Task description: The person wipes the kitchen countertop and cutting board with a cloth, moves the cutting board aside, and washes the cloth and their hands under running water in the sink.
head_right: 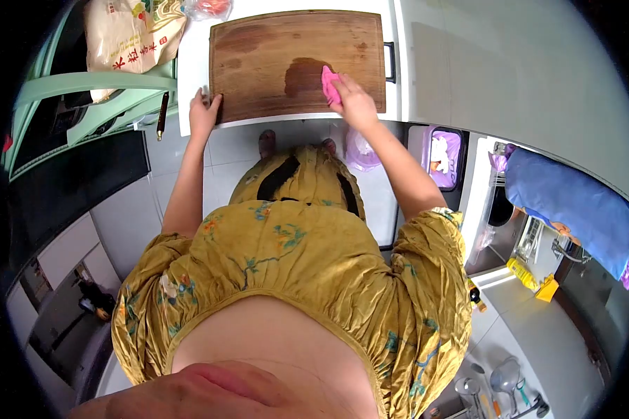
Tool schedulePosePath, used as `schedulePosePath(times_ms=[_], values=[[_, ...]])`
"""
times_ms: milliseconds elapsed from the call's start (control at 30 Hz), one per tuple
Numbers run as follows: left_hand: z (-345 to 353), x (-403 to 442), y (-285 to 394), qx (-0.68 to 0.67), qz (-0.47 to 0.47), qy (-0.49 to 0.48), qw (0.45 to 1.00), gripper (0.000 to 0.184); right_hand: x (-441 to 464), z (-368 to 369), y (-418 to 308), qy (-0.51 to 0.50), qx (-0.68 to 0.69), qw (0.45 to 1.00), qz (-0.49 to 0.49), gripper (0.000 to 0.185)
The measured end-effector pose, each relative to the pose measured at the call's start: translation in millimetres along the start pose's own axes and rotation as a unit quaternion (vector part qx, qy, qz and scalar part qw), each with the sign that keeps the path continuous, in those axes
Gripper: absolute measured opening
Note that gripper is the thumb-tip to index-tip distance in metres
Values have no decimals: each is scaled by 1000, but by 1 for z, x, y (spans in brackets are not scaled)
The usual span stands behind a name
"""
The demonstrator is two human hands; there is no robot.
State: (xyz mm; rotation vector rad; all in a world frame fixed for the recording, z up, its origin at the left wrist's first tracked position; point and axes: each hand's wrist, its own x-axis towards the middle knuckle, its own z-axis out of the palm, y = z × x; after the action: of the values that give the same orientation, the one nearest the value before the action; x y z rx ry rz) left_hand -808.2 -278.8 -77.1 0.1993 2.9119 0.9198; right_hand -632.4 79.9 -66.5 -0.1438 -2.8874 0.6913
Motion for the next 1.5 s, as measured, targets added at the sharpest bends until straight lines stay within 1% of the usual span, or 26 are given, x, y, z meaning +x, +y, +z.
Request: schedulePosePath(times_ms=[67,100,167,200,267,300,367,400,433,467,500,533,567,600,633,667,733,867,967,1067,1133,1267,1333,1400,1467,1500], values=[[-10,8,0,-91,-17,-150,984,47,20,-2,6,22,-12,997,74,52],[1,10,-12,-103,-9,-93,990,38,31,-4,6,114,-20,984,135,48],[14,16,-28,-138,-50,-90,985,37,50,13,5,283,-88,931,213,38],[25,22,-45,-157,-80,-90,980,37,51,32,4,301,-59,921,238,37],[22,30,-57,-198,-67,-168,963,38,60,49,-59,121,86,939,311,38],[22,30,-59,-249,-79,-176,949,34,55,78,-94,133,209,930,272,38],[23,31,-67,-328,-97,-215,915,32,37,102,-158,0,115,993,7,40],[19,30,-71,-364,-106,-234,895,31,29,114,-191,-47,94,986,-129,42],[3,24,-55,-367,-127,-240,890,28,16,120,-200,-64,82,972,-210,41],[0,22,-58,-331,-106,-247,905,28,16,106,-212,-39,129,966,-222,32],[-2,20,-60,-294,-86,-255,917,28,23,88,-208,-125,402,906,-28,25],[-3,16,-60,-259,-67,-263,927,28,29,66,-198,-195,626,736,172,19],[-8,10,-56,-258,-65,-264,927,27,25,52,-166,-67,493,854,155,20],[-9,5,-56,-252,-55,-255,932,27,20,37,-135,64,257,946,188,22],[-9,1,-55,-247,-45,-245,937,26,16,22,-103,166,60,949,263,24],[-9,1,-54,-244,-34,-232,941,25,13,3,-78,193,77,913,351,24],[-5,4,-54,-239,-50,-237,940,26,-28,19,24,256,-27,858,445,33],[-2,6,-56,-259,-111,-209,937,27,-25,22,36,267,-31,838,475,43],[-12,1,-56,-212,-82,-150,962,27,-31,10,16,210,-15,835,508,47],[-48,1,-66,-260,-135,-178,939,31,-45,12,-30,184,-33,841,508,39],[-57,-3,-100,-153,-110,-205,960,31,-60,17,-58,194,2,850,489,37],[-66,-43,-174,-239,-203,-221,924,30,-76,14,-81,72,27,872,483,35],[-83,-60,-169,-252,-236,-220,912,38,-64,4,-94,-39,-47,884,463,39],[-84,-60,-162,-230,-255,-223,912,46,-31,-7,-121,-6,-66,915,397,41],[-76,-61,-157,-171,-262,-231,921,54,14,8,-143,61,-26,958,280,43],[-74,-63,-145,-225,-277,-235,904,64,44,15,-168,118,18,972,201,48]])
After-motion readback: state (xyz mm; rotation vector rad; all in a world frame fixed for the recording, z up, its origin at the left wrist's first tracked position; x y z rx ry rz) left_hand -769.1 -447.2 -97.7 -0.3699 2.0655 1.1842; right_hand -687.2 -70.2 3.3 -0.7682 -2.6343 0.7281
